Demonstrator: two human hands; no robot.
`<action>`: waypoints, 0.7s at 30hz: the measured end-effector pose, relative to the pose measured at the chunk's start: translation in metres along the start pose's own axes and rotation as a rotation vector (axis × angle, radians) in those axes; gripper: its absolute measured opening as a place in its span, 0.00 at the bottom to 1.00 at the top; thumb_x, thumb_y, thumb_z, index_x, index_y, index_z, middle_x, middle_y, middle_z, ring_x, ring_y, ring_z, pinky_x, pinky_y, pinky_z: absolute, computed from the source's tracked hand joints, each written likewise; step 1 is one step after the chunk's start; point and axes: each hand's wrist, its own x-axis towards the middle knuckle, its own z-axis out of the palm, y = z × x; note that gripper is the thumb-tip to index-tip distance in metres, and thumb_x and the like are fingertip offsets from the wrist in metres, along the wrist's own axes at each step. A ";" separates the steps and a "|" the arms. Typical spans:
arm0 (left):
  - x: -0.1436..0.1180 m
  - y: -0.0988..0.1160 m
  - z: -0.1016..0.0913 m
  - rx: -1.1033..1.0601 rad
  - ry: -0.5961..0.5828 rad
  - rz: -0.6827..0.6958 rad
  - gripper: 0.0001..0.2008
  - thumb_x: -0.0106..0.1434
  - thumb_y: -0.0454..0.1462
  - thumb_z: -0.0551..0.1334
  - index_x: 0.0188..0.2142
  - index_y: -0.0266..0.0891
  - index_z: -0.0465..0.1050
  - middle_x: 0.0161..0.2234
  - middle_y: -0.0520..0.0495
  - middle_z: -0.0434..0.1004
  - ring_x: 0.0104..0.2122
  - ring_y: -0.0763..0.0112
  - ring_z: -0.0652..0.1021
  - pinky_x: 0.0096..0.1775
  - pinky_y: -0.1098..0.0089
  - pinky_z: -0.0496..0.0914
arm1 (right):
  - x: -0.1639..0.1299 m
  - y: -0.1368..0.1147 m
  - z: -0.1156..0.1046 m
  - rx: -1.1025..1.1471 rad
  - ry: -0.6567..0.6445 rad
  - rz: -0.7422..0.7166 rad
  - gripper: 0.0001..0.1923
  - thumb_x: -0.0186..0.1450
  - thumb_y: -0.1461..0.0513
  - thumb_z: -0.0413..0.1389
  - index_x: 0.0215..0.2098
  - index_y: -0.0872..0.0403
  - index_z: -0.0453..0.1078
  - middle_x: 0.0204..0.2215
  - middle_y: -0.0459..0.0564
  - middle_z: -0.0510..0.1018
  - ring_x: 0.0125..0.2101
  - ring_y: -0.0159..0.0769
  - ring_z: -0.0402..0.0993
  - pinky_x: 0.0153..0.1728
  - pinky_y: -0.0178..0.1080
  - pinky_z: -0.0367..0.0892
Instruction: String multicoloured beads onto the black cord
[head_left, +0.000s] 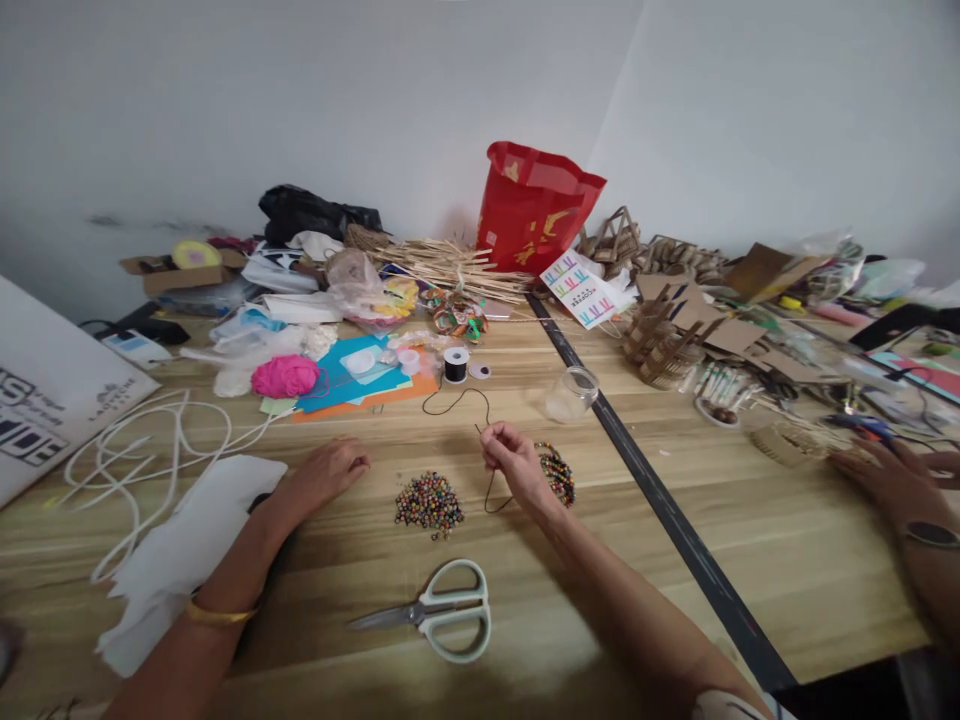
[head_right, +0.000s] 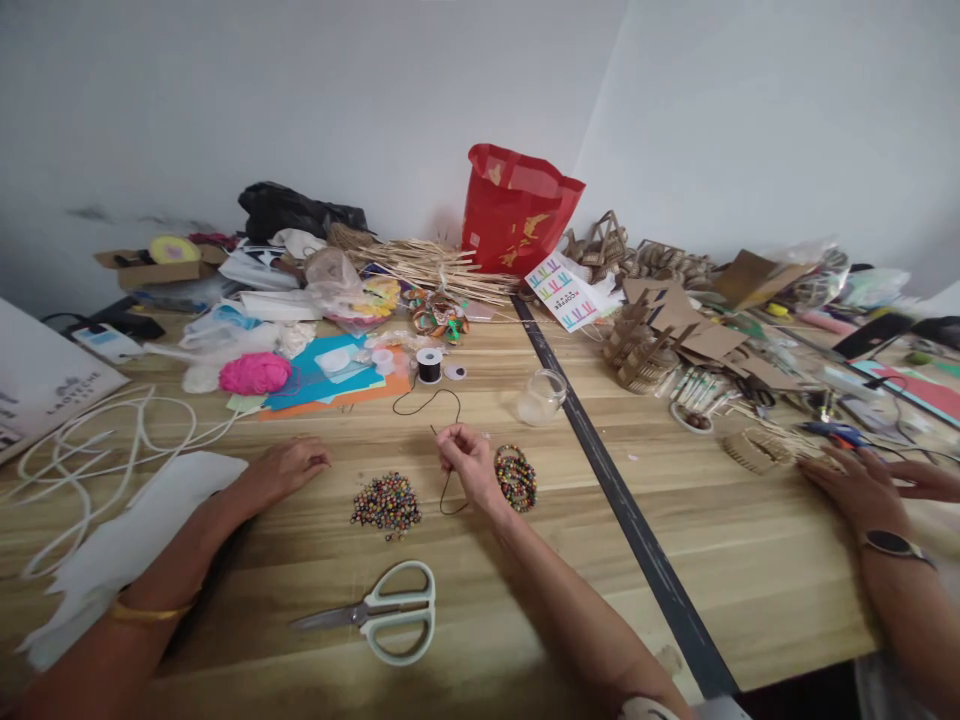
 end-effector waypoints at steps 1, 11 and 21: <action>0.000 -0.002 0.001 -0.001 0.002 0.004 0.13 0.63 0.39 0.51 0.32 0.39 0.73 0.34 0.46 0.75 0.38 0.62 0.74 0.43 0.65 0.67 | 0.000 -0.005 -0.002 -0.020 -0.002 -0.004 0.13 0.55 0.54 0.61 0.26 0.55 0.65 0.17 0.39 0.61 0.16 0.24 0.56 0.18 0.29 0.58; -0.008 0.007 -0.012 -0.033 0.145 -0.100 0.15 0.63 0.40 0.50 0.36 0.39 0.75 0.37 0.43 0.79 0.40 0.59 0.76 0.43 0.63 0.68 | -0.027 0.001 -0.018 -0.338 -0.149 0.020 0.13 0.56 0.54 0.59 0.27 0.56 0.67 0.19 0.41 0.64 0.19 0.25 0.56 0.19 0.30 0.52; -0.015 0.097 0.009 -0.484 0.085 0.049 0.09 0.60 0.37 0.58 0.34 0.39 0.76 0.34 0.47 0.80 0.36 0.66 0.77 0.40 0.70 0.68 | -0.057 0.021 0.000 -0.432 -0.216 0.057 0.07 0.57 0.60 0.57 0.27 0.57 0.68 0.22 0.44 0.70 0.23 0.28 0.62 0.24 0.31 0.57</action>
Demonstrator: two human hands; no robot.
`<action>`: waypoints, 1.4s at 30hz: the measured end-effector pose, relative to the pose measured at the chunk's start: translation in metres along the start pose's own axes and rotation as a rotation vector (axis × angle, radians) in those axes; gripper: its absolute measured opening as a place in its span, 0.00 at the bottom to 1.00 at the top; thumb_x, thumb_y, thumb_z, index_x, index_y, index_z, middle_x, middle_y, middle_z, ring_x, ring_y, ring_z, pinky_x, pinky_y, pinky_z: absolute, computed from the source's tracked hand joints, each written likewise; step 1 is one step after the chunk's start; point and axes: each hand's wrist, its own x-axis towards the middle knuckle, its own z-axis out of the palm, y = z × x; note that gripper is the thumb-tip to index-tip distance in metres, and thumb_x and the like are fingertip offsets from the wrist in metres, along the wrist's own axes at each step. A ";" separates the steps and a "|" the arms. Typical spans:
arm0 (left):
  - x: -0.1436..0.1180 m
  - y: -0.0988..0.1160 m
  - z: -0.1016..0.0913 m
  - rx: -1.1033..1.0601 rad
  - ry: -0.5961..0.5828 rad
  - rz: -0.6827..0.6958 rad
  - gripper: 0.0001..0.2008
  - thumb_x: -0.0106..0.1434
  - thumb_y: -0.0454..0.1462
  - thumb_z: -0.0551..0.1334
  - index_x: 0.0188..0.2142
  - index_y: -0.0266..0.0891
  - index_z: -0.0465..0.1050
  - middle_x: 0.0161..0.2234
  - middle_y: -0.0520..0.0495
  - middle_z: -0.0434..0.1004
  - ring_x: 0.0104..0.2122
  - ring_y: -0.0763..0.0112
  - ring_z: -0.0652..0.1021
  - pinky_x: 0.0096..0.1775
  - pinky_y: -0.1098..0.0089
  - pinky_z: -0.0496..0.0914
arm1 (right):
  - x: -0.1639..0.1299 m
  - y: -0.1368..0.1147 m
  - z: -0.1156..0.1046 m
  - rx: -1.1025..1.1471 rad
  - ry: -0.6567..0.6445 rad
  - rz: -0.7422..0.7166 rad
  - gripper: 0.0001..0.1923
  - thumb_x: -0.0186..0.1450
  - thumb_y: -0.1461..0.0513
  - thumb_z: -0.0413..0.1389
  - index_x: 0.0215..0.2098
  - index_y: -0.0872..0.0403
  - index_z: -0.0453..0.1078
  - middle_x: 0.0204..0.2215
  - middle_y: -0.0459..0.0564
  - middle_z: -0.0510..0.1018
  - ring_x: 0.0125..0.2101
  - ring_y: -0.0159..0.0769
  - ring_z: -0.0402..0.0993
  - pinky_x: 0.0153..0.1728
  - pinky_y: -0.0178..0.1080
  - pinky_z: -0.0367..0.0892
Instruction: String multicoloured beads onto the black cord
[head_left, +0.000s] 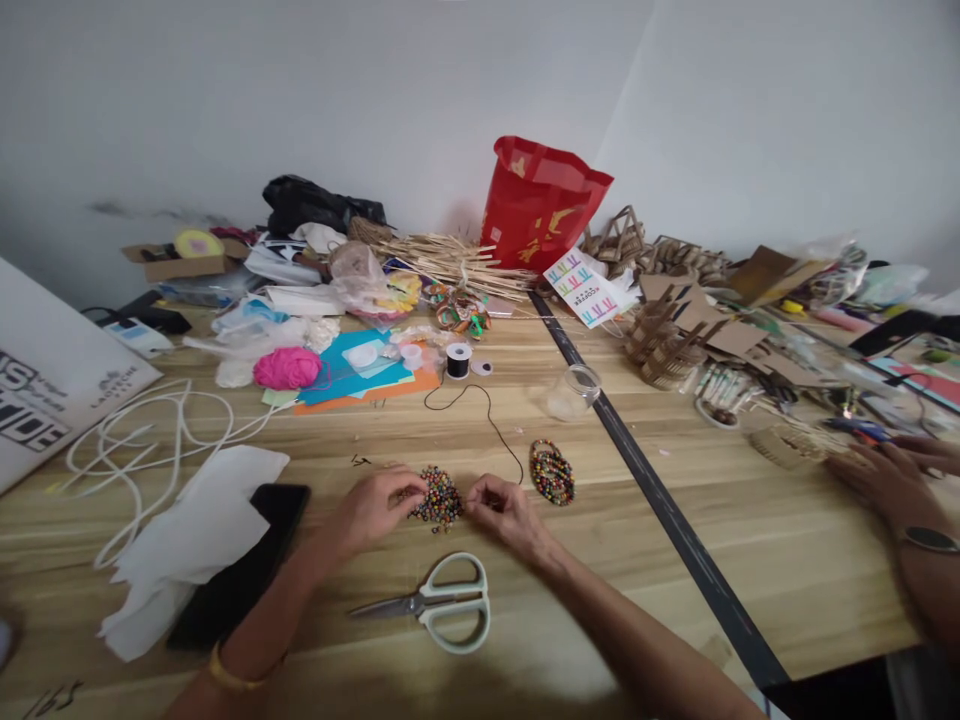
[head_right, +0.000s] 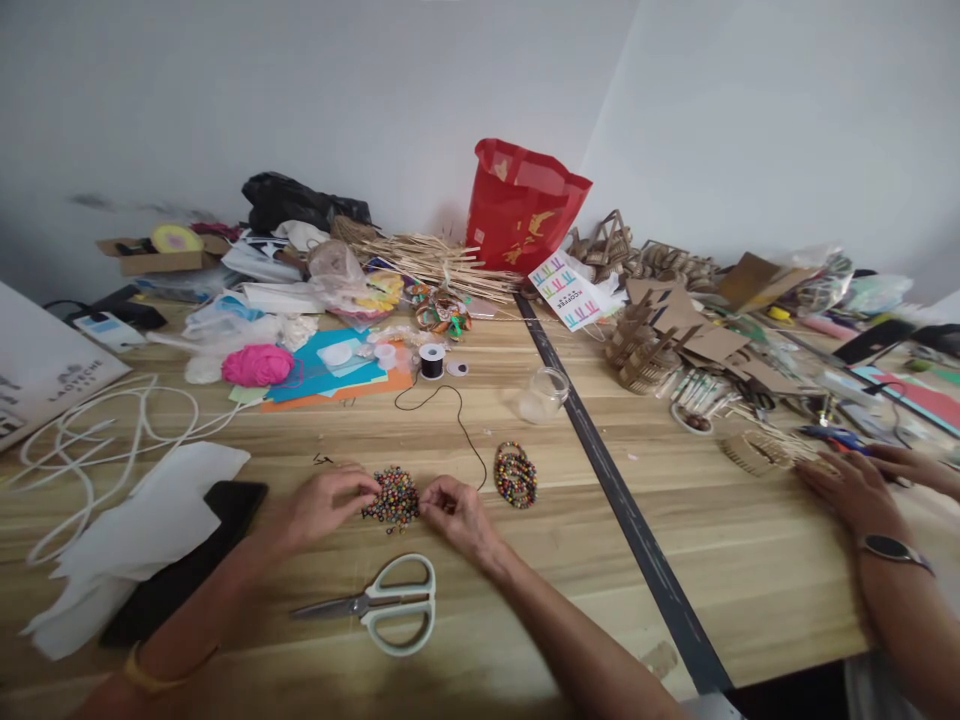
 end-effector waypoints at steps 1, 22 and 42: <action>-0.001 0.007 0.005 -0.034 -0.020 -0.023 0.08 0.59 0.37 0.59 0.34 0.39 0.76 0.35 0.46 0.80 0.36 0.66 0.77 0.41 0.70 0.68 | -0.001 -0.001 0.003 0.020 -0.006 -0.001 0.08 0.57 0.59 0.57 0.27 0.57 0.68 0.22 0.44 0.70 0.23 0.28 0.63 0.25 0.31 0.58; -0.017 0.041 0.017 -0.273 -0.139 -0.094 0.15 0.60 0.44 0.53 0.23 0.37 0.66 0.22 0.52 0.67 0.26 0.70 0.68 0.31 0.72 0.62 | -0.006 -0.035 -0.009 0.208 0.075 -0.104 0.14 0.61 0.52 0.57 0.36 0.55 0.68 0.30 0.48 0.73 0.33 0.33 0.70 0.37 0.35 0.64; -0.021 0.031 0.025 -0.216 -0.112 -0.098 0.14 0.60 0.43 0.54 0.25 0.37 0.71 0.25 0.49 0.74 0.29 0.68 0.72 0.33 0.72 0.65 | -0.019 -0.015 0.018 0.093 -0.126 -0.089 0.10 0.59 0.57 0.59 0.30 0.57 0.70 0.23 0.45 0.69 0.25 0.29 0.64 0.28 0.32 0.61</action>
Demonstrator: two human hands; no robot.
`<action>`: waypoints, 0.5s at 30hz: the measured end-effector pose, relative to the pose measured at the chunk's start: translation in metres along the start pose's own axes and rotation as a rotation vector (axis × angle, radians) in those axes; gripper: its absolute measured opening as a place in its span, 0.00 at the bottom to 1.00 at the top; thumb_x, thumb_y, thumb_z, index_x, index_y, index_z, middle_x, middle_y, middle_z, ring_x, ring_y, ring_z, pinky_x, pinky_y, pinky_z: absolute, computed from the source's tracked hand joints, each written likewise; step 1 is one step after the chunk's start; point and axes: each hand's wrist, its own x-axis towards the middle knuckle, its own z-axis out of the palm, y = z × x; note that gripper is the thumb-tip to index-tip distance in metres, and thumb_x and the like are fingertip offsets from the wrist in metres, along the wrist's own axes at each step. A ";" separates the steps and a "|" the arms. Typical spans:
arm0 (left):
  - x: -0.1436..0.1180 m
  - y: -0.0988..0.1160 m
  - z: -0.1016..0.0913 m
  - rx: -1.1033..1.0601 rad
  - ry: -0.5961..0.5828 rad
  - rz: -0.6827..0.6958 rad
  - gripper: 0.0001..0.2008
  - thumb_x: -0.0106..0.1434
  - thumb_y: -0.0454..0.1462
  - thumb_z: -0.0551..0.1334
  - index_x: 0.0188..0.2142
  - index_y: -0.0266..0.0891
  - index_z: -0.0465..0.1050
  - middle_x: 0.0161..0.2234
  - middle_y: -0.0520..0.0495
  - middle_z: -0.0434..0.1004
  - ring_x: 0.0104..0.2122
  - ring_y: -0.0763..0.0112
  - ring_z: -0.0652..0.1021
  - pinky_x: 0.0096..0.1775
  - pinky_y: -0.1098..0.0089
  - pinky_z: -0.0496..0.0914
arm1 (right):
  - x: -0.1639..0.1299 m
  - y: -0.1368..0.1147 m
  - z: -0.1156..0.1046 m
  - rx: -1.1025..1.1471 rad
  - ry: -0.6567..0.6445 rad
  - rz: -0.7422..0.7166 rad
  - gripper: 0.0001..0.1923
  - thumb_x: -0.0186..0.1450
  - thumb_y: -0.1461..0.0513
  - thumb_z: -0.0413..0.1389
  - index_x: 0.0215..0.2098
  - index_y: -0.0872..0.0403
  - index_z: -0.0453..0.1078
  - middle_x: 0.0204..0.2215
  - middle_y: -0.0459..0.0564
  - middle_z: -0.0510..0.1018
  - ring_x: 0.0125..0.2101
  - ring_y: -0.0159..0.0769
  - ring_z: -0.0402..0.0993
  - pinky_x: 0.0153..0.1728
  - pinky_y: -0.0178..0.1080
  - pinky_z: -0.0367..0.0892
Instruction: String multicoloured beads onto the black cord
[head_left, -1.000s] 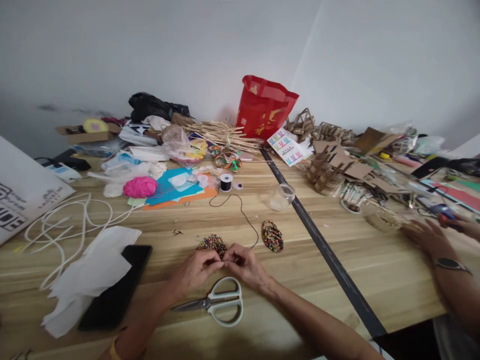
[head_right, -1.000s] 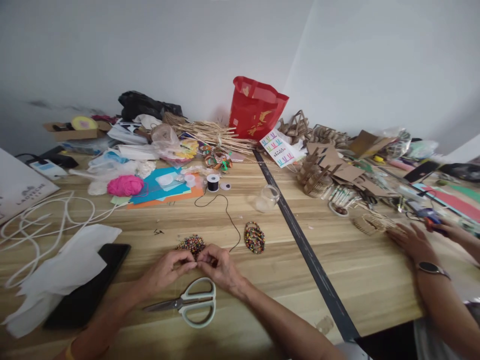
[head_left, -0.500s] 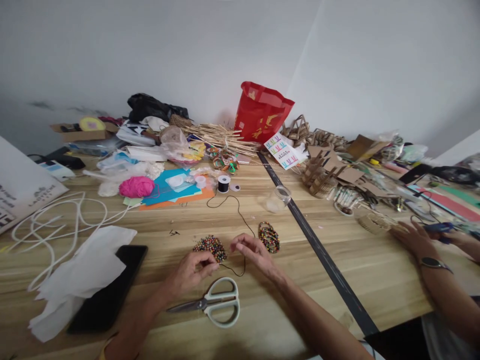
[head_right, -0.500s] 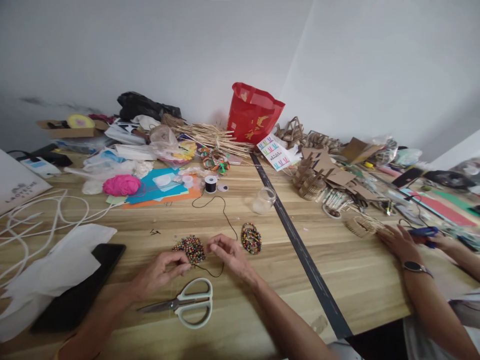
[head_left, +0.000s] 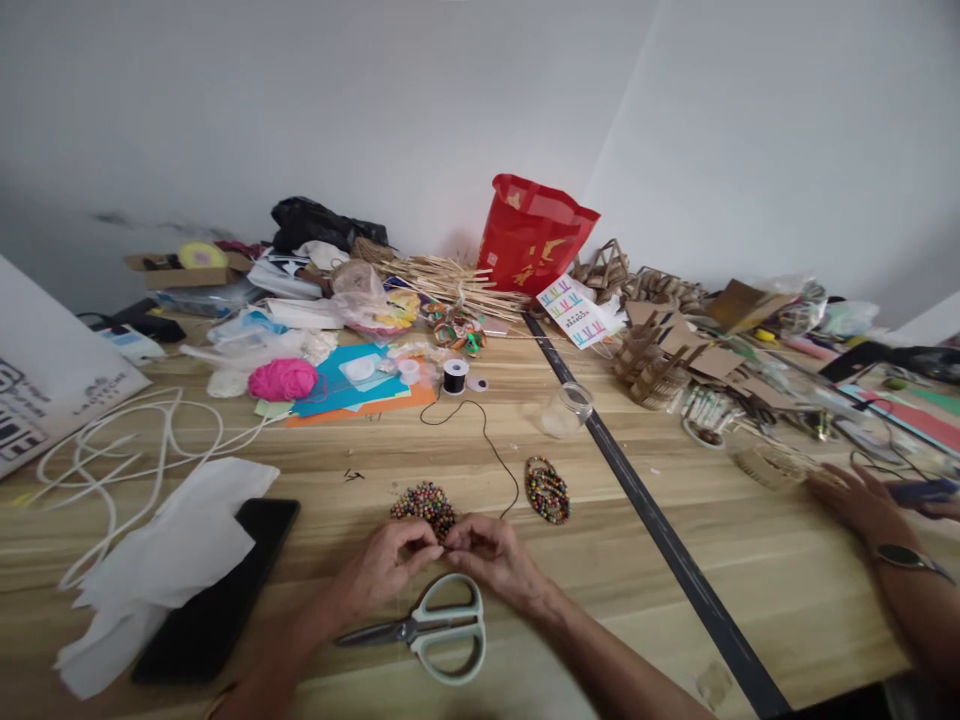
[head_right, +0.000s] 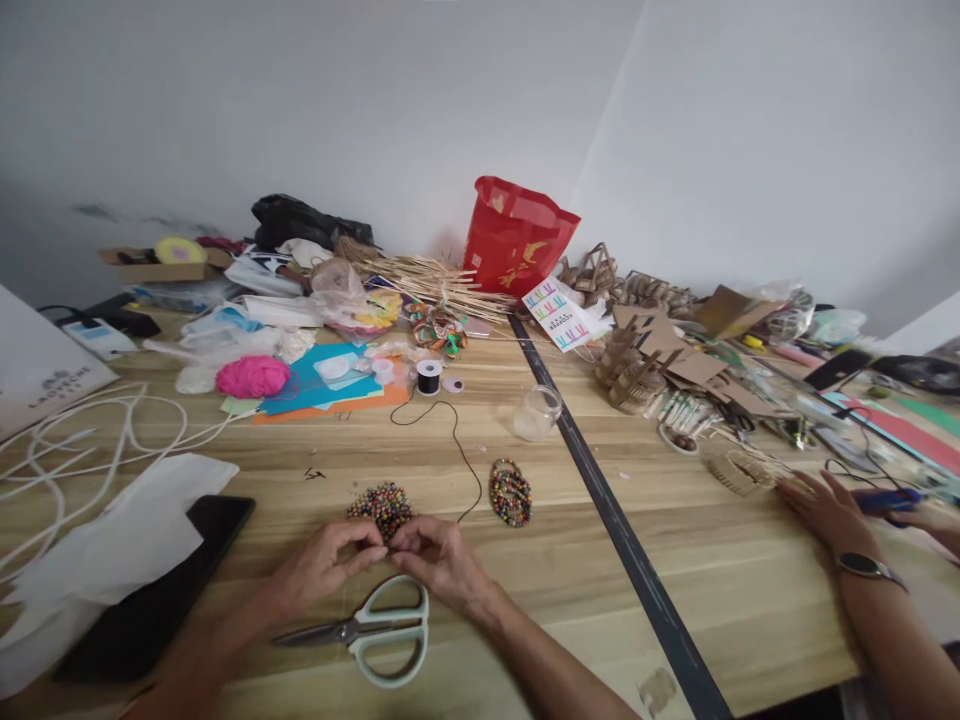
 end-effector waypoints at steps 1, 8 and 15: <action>0.000 -0.002 0.001 0.007 0.007 -0.001 0.14 0.60 0.43 0.54 0.25 0.36 0.71 0.25 0.49 0.74 0.29 0.68 0.72 0.33 0.72 0.65 | 0.000 0.001 0.000 -0.038 0.009 -0.017 0.09 0.59 0.58 0.58 0.29 0.57 0.70 0.23 0.45 0.70 0.25 0.29 0.65 0.27 0.32 0.61; 0.000 -0.006 0.007 -0.031 0.012 0.026 0.14 0.61 0.42 0.54 0.26 0.37 0.72 0.26 0.47 0.76 0.29 0.68 0.73 0.33 0.72 0.66 | -0.003 0.005 -0.003 -0.296 -0.002 -0.168 0.04 0.61 0.63 0.56 0.30 0.55 0.71 0.26 0.47 0.72 0.27 0.32 0.67 0.29 0.32 0.63; -0.002 -0.011 0.016 0.027 0.024 0.022 0.13 0.62 0.40 0.55 0.28 0.37 0.74 0.28 0.47 0.77 0.30 0.68 0.75 0.35 0.72 0.66 | -0.005 0.009 0.000 -0.385 -0.010 -0.271 0.06 0.64 0.62 0.52 0.30 0.54 0.69 0.27 0.50 0.73 0.30 0.34 0.70 0.31 0.34 0.64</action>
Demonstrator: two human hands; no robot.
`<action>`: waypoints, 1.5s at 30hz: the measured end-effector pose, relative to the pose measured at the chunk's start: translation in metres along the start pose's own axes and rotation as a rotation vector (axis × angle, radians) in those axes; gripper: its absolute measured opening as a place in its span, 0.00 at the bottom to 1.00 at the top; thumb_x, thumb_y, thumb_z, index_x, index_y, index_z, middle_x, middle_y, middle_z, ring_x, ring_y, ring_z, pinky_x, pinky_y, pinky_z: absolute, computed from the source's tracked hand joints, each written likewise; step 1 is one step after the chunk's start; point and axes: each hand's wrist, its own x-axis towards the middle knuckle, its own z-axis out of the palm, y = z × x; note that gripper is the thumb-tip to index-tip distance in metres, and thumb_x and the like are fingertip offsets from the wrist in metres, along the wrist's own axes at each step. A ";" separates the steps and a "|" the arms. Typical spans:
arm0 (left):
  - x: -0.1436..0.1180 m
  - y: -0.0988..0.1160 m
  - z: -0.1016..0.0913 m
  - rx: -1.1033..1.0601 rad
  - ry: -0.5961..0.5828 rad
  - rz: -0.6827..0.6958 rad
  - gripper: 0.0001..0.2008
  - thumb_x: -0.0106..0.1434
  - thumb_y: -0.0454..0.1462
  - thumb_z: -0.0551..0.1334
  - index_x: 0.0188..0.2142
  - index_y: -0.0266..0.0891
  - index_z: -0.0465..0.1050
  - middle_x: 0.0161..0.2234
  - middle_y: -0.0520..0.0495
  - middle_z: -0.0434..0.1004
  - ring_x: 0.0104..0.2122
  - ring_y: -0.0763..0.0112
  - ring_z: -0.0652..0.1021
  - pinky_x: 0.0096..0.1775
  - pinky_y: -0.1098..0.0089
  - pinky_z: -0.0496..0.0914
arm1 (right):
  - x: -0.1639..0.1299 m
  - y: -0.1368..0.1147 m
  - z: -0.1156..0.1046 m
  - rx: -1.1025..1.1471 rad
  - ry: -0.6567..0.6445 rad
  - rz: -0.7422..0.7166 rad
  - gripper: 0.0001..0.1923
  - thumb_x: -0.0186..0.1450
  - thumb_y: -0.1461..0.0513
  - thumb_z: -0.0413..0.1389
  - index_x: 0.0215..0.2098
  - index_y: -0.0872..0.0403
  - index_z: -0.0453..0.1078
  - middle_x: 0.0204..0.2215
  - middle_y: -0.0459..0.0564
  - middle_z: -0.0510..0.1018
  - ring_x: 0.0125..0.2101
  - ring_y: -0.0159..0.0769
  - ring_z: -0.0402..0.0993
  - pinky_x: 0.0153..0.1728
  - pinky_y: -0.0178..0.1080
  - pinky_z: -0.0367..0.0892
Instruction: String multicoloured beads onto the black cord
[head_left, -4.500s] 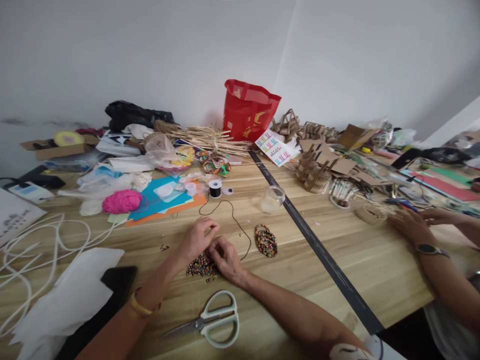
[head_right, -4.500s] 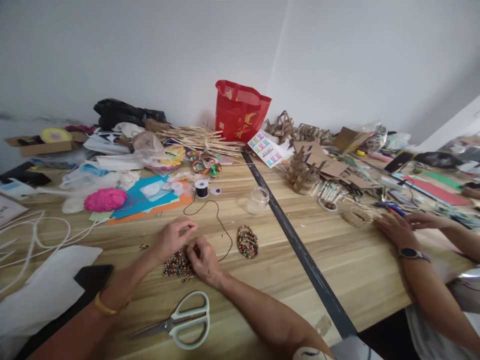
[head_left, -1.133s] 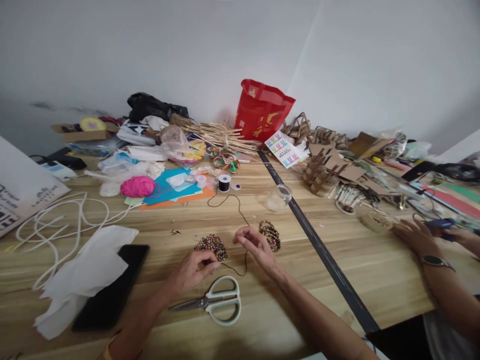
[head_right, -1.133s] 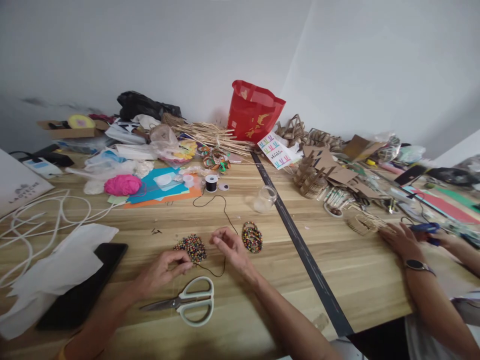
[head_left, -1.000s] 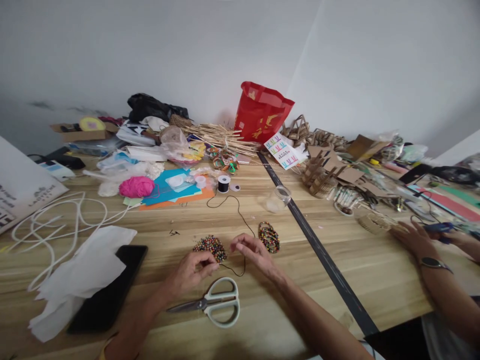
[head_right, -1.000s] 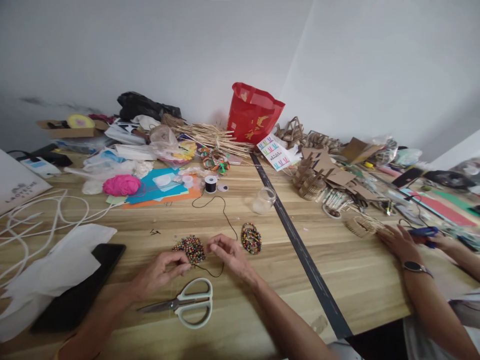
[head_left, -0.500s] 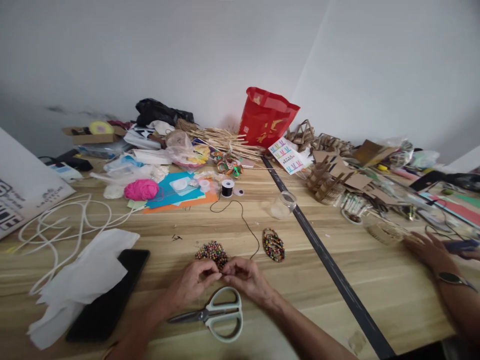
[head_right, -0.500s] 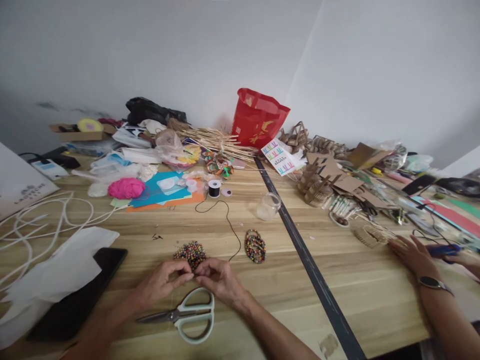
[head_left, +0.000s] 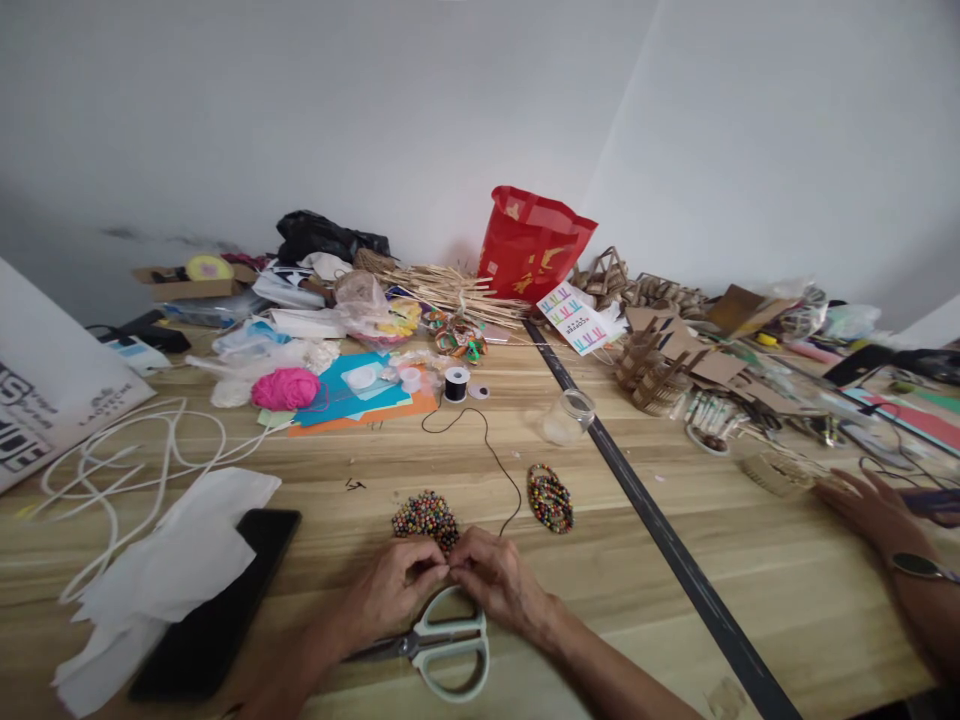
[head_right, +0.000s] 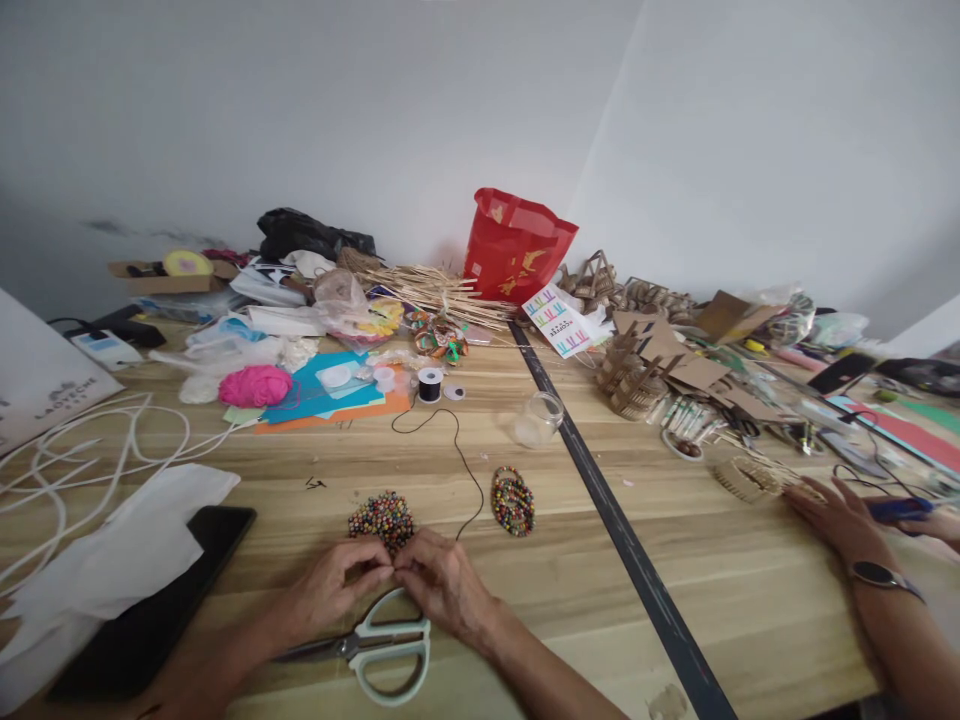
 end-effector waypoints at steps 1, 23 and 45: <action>0.000 -0.001 0.001 0.000 0.007 0.005 0.12 0.62 0.39 0.55 0.28 0.37 0.74 0.28 0.47 0.77 0.30 0.68 0.75 0.35 0.73 0.66 | 0.000 0.000 0.001 -0.005 0.003 -0.006 0.06 0.64 0.62 0.52 0.31 0.54 0.69 0.28 0.50 0.73 0.31 0.35 0.70 0.32 0.35 0.64; 0.002 -0.003 -0.005 0.021 0.034 0.016 0.13 0.62 0.40 0.54 0.28 0.38 0.74 0.28 0.48 0.78 0.30 0.69 0.75 0.35 0.72 0.67 | 0.000 0.004 0.001 -0.057 0.016 -0.019 0.09 0.66 0.62 0.49 0.31 0.54 0.69 0.28 0.49 0.72 0.30 0.33 0.68 0.32 0.34 0.63; 0.003 -0.021 -0.001 0.426 0.052 0.142 0.07 0.60 0.29 0.58 0.32 0.38 0.75 0.32 0.47 0.77 0.33 0.67 0.76 0.36 0.71 0.69 | 0.003 0.034 -0.001 0.159 0.145 0.288 0.05 0.58 0.62 0.56 0.29 0.58 0.71 0.24 0.46 0.72 0.25 0.30 0.66 0.27 0.32 0.61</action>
